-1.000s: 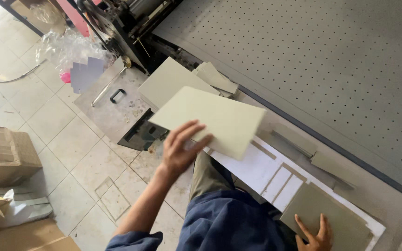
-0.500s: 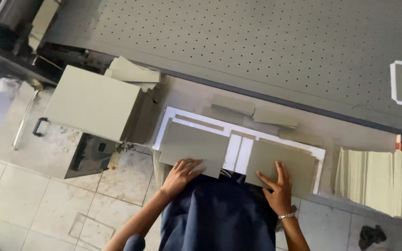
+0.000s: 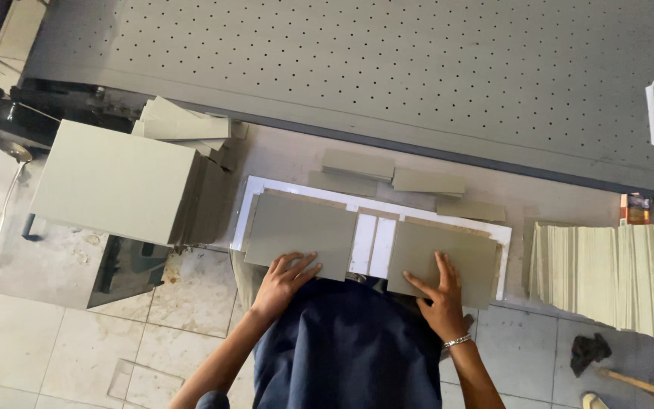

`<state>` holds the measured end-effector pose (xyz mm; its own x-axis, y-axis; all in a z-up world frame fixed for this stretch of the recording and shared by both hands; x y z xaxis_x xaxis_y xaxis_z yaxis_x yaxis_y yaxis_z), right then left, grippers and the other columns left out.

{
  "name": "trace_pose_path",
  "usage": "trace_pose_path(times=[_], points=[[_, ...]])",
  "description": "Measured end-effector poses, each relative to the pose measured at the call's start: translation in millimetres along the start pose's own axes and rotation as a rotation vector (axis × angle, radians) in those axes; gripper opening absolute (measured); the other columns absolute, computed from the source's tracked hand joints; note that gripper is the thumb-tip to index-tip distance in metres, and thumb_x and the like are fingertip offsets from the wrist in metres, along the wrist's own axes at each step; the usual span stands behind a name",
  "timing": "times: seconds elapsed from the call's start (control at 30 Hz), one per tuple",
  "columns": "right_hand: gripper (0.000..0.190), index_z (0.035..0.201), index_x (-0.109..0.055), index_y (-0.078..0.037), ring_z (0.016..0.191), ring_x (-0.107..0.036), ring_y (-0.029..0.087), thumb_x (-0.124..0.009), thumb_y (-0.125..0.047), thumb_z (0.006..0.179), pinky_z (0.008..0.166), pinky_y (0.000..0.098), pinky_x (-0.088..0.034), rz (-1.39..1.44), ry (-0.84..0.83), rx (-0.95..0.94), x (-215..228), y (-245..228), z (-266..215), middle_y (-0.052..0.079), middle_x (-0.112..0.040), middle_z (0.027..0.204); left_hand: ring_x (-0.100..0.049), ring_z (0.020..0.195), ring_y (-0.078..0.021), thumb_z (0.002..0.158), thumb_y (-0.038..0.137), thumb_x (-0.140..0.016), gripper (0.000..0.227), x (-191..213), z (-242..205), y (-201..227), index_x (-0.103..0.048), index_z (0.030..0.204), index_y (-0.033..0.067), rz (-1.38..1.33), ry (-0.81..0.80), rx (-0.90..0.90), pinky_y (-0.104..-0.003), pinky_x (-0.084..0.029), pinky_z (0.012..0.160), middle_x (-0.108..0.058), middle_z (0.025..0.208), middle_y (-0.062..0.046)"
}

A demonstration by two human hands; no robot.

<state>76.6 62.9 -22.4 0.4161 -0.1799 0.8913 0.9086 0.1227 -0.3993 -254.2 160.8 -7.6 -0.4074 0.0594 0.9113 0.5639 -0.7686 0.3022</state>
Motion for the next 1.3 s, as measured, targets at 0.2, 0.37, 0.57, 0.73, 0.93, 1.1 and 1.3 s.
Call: trace_pose_path(times=[0.2,0.37,0.57,0.73,0.93,1.1,1.3], points=[[0.057,0.122,-0.072,-0.049,0.149,-0.024,0.057,-0.089,-0.053,0.068,0.111,0.0734,-0.032,-0.045,-0.181,-0.208,18.3,-0.6,27.6,0.023,-0.018,0.166,-0.057,0.122,-0.0273,0.104,0.025,-0.056,0.022,8.0,22.8,-4.5,-0.073,0.117,0.0250,-0.068,0.010,0.034,-0.042,-0.045,0.098,-0.064,0.137,0.000],[0.027,0.114,-0.077,-0.028,0.140,-0.052,0.038,-0.070,-0.046,0.095,0.112,0.0555,-0.042,-0.017,0.021,-0.274,40.5,58.3,79.5,0.014,-0.050,0.149,-0.061,0.109,-0.0231,0.093,0.052,-0.068,0.026,-15.7,93.3,-35.6,-0.070,0.098,0.0260,-0.086,-0.034,0.131,-0.042,-0.047,0.093,-0.060,0.113,0.003],[0.060,0.134,-0.069,-0.033,0.127,-0.062,0.035,-0.081,-0.032,0.076,0.098,0.0515,-0.055,-0.382,-0.092,-0.295,34.0,174.9,122.4,0.011,-0.055,0.142,-0.061,0.124,-0.0375,0.087,0.033,-0.081,0.042,-12.7,179.5,-116.5,-0.071,0.123,0.0120,0.000,-0.057,0.453,-0.048,-0.054,0.098,-0.062,0.133,-0.012],[0.045,0.124,-0.075,-0.035,0.132,-0.060,0.037,-0.080,-0.041,0.079,0.103,0.0529,-0.053,-0.304,-0.257,-0.339,35.8,193.7,135.3,0.009,-0.054,0.146,-0.061,0.124,-0.0286,0.087,0.027,-0.082,0.034,-24.2,190.4,-130.8,-0.072,0.117,0.0153,0.092,-0.194,0.422,-0.040,-0.052,0.103,-0.065,0.123,-0.005],[0.044,0.118,-0.073,-0.027,0.132,-0.060,0.035,-0.085,-0.033,0.076,0.108,0.0519,-0.050,-0.153,-0.283,-0.329,49.9,186.1,143.0,0.005,-0.055,0.141,-0.063,0.121,-0.0300,0.082,0.022,-0.084,0.036,-81.8,184.9,-190.2,-0.068,0.114,0.0266,-0.060,-0.245,0.453,-0.043,-0.057,0.101,-0.065,0.113,0.002],[0.024,0.100,-0.070,-0.021,0.122,-0.066,0.033,-0.078,-0.008,0.081,0.105,0.0469,-0.053,0.066,-0.206,-0.376,59.9,162.5,132.9,0.002,-0.063,0.126,-0.068,0.113,-0.0370,0.088,0.009,-0.075,0.027,-67.6,183.4,-197.1,-0.073,0.112,0.0221,-0.364,-0.300,0.480,-0.050,-0.055,0.099,-0.071,0.107,-0.008],[0.020,0.116,-0.071,-0.022,0.122,-0.064,0.029,-0.067,-0.019,0.097,0.104,0.0420,-0.050,0.234,-0.042,-0.365,59.7,65.6,108.1,0.005,-0.059,0.123,-0.068,0.106,-0.0345,0.097,0.014,-0.067,0.023,2.9,162.1,-160.9,-0.069,0.115,0.0276,-0.338,-0.161,0.423,-0.047,-0.056,0.096,-0.066,0.109,-0.007]])
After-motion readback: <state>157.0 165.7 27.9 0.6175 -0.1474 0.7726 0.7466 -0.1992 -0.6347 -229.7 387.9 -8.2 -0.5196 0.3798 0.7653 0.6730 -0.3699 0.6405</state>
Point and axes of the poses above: each hand's wrist, its own z-axis towards the middle knuckle, its own x-axis out of the back of the hand, y = z × x, the point moved 8 cm from there along z, towards the middle knuckle
